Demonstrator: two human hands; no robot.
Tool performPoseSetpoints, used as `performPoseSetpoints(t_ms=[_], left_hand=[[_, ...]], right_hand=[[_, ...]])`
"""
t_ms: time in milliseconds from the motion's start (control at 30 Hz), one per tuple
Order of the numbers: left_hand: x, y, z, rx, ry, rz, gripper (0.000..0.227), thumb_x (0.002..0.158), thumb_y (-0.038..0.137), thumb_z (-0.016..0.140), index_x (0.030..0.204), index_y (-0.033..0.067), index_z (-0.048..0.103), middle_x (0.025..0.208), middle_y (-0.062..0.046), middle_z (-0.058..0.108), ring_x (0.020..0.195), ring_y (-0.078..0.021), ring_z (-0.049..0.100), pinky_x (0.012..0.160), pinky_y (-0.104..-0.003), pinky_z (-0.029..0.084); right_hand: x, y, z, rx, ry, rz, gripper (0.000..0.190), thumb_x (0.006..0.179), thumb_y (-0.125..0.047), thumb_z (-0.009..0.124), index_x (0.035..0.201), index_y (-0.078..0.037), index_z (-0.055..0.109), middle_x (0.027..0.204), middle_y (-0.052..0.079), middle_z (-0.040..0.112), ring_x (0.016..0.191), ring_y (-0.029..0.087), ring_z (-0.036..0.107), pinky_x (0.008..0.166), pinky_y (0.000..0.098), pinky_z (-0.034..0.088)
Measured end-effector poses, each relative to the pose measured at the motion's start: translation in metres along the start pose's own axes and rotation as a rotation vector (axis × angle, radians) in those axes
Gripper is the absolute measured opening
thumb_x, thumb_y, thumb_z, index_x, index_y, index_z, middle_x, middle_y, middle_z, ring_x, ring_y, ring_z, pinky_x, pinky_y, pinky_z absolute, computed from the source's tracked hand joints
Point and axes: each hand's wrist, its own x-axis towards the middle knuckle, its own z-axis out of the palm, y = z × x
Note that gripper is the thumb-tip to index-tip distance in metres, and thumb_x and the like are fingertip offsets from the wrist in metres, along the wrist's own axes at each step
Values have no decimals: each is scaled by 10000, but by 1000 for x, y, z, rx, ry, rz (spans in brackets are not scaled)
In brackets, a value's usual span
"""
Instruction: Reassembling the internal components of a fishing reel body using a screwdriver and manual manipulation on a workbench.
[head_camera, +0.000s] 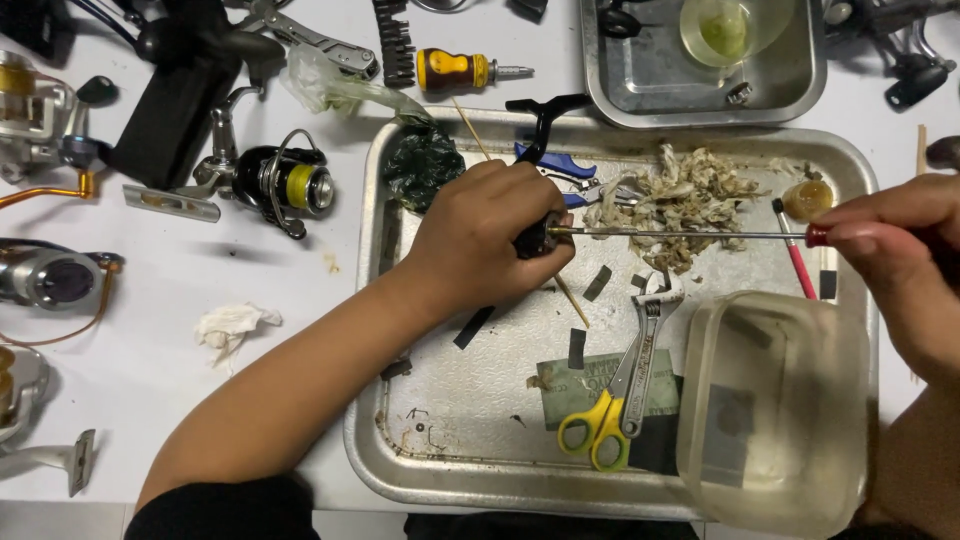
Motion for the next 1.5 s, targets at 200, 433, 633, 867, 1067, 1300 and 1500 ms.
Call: performPoseSetpoints(t_ms=[200, 433, 633, 867, 1067, 1300, 1500], left_hand=[[0, -2, -2, -26, -37, -47, 213, 808, 109, 785, 872, 85, 583, 798, -60, 607, 696, -239, 567, 622, -363, 467], [2, -6, -5, 10, -58, -21, 228, 792, 110, 810, 884, 94, 601, 816, -51, 618, 707, -236, 547, 602, -345, 439], [1, -3, 0, 289, 11, 204, 236, 691, 31, 731, 802, 114, 541, 764, -24, 542, 675, -225, 419, 491, -315, 307], [2, 7, -2, 394, 13, 349, 239, 940, -61, 519, 786, 115, 474, 737, -18, 441, 632, -202, 370, 471, -313, 268], [-3, -2, -1, 238, -33, 266, 151, 849, 108, 721, 833, 117, 571, 825, -35, 597, 671, -241, 441, 486, -349, 339], [-2, -3, -1, 210, -66, 242, 262, 843, 168, 827, 838, 115, 571, 835, -41, 599, 696, -241, 461, 525, -344, 372], [1, -1, -2, 206, -34, 271, 129, 905, 125, 684, 847, 83, 578, 842, -54, 596, 683, -250, 436, 526, -358, 353]], right_hand=[[9, 10, 0, -15, -7, -104, 348, 1091, -262, 489, 1068, -1, 717, 887, 79, 705, 820, 175, 603, 833, 301, 391], [23, -5, -15, -158, -132, -254, 345, 1046, -190, 519, 1253, 11, 708, 1092, 145, 733, 947, 285, 681, 884, 390, 486], [27, -39, -16, -109, -281, 337, 306, 916, -218, 665, 1137, -90, 833, 971, 99, 838, 935, 188, 746, 799, 309, 522], [22, -47, -13, -175, -467, 597, 258, 874, -309, 744, 929, -251, 989, 633, 14, 937, 526, 138, 566, 578, 292, 427], [-15, -32, -7, -663, -314, -450, 184, 1012, -311, 564, 1152, -199, 606, 609, 27, 506, 526, 255, 538, 498, 459, 442], [2, -47, -13, -622, -227, -550, 365, 972, -331, 701, 1307, -185, 698, 585, 35, 513, 446, 235, 491, 465, 382, 402], [13, -54, -11, -514, -548, 553, 421, 921, -532, 646, 652, -318, 889, 398, 41, 524, 449, 158, 452, 574, 296, 397]])
